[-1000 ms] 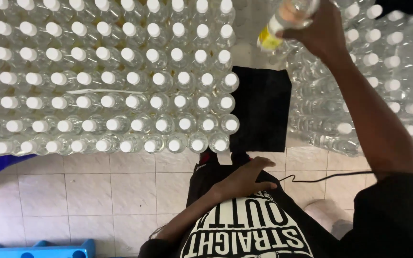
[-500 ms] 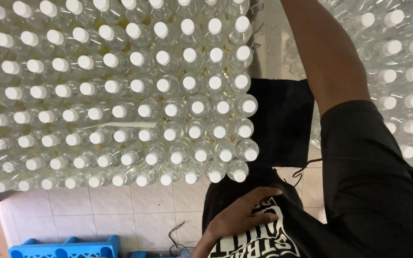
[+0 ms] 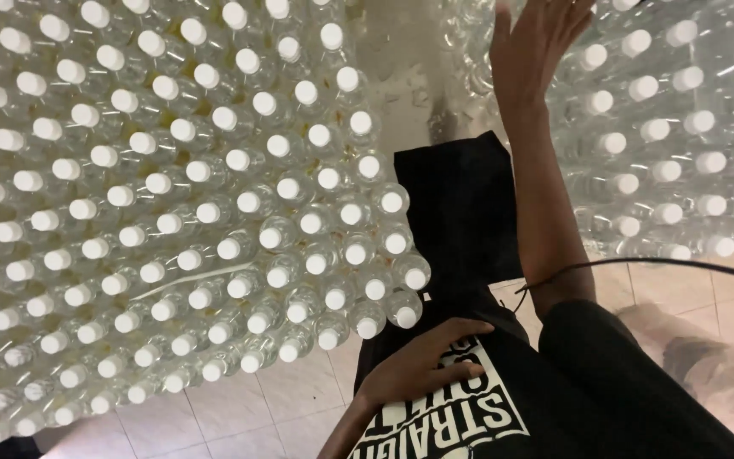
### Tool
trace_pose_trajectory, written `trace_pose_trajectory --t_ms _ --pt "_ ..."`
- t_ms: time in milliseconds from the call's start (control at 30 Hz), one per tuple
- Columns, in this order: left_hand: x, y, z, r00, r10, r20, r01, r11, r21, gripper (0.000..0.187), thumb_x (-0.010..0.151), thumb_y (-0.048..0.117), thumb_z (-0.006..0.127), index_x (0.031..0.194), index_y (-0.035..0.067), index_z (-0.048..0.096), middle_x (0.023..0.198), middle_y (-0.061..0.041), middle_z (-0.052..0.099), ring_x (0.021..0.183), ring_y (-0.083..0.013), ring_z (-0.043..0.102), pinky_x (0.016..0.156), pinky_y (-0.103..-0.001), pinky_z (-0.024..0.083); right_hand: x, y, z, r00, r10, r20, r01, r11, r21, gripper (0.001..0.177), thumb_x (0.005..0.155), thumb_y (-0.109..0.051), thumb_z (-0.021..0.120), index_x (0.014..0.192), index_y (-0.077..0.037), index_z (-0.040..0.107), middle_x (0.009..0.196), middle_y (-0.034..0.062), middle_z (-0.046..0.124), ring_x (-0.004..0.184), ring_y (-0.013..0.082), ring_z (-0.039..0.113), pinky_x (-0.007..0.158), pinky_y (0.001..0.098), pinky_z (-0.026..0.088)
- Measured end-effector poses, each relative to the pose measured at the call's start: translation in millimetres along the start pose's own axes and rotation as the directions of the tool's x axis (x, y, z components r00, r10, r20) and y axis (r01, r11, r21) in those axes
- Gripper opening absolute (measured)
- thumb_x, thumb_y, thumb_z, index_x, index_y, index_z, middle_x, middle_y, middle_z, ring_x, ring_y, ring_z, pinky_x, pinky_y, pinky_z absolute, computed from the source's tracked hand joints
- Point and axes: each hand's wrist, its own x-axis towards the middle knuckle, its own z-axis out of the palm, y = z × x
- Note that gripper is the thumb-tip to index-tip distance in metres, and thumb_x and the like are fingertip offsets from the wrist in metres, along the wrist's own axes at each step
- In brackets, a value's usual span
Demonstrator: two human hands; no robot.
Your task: The person stands in a storage area and repeatedly picks up clear plastic bottles from a large stack. They place each bottle on a black mat, apply a yellow label around its body, and then move the labeled bottle to a separate stack. The process is repeated for several bottles throughout the video.
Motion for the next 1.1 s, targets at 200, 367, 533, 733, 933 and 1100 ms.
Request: trace_pose_trajectory --t_ms 200,367,533,733,933,1100 --pt "9 6 4 0.995 -0.021 0.097 0.013 0.996 0.086 0.063 0.100 0.046 0.059 0.157 0.022 0.051 0.161 -0.004 0.055 0.148 -0.0253 0.054 0.119 -0.039 0.042 -40 39 -10 0.987 -0.109 0.116 0.126 0.981 -0.150 0.082 0.090 -0.030 0.105 0.142 0.003 0.051 0.138 0.0273 0.051 0.126 0.0438 0.050 0.099 0.0527 0.055" --pt "11 8 15 0.996 0.050 0.078 -0.059 0.993 0.107 0.061 0.102 0.050 0.057 0.155 0.021 0.054 0.160 -0.007 0.058 0.150 -0.0281 0.056 0.119 -0.041 0.046 -77 31 -22 0.974 -0.106 0.200 0.072 0.983 0.171 0.061 0.094 -0.005 0.086 0.137 -0.012 0.043 0.132 0.0197 0.059 0.104 0.0417 0.068 0.062 0.0505 0.060" --pt "6 3 23 0.998 0.013 0.065 -0.019 0.997 0.079 0.059 0.102 0.047 0.059 0.153 0.019 0.057 0.160 -0.005 0.059 0.153 -0.0286 0.055 0.121 -0.043 0.046 -121 21 -81 1.000 0.006 -0.014 0.002 0.868 0.497 0.077 0.092 -0.010 0.094 0.152 -0.012 0.046 0.152 0.0151 0.061 0.138 0.0379 0.064 0.114 0.0530 0.055" --pt "3 -9 27 0.999 -0.021 0.048 0.020 0.999 0.027 0.060 0.099 0.048 0.060 0.151 0.018 0.059 0.159 -0.004 0.062 0.150 -0.0266 0.058 0.122 -0.043 0.046 -163 14 -126 0.991 0.129 0.046 -0.124 0.707 0.697 0.053 0.103 -0.025 0.082 0.142 -0.013 0.047 0.135 0.0111 0.066 0.110 0.0278 0.077 0.080 0.0346 0.058" --pt "5 -25 32 0.990 0.114 0.079 -0.113 0.993 -0.014 0.065 0.107 0.052 0.067 0.161 0.017 0.054 0.152 -0.025 0.061 0.145 -0.0479 0.054 0.117 -0.064 0.044 -206 36 -60 0.830 0.184 0.527 -0.481 0.714 0.509 0.066 0.094 -0.040 0.093 0.139 -0.003 0.062 0.134 0.0277 0.067 0.129 0.0483 0.066 0.101 0.0601 0.058" --pt "7 -36 36 0.995 0.093 0.042 -0.091 0.995 -0.039 0.066 0.106 0.050 0.069 0.160 0.015 0.055 0.151 -0.025 0.062 0.145 -0.0443 0.055 0.120 -0.060 0.042 -243 36 -16 0.809 0.124 0.574 -0.381 0.855 0.353 0.057 0.095 -0.045 0.088 0.130 -0.005 0.067 0.129 0.0258 0.067 0.114 0.0423 0.073 0.084 0.0541 0.065"
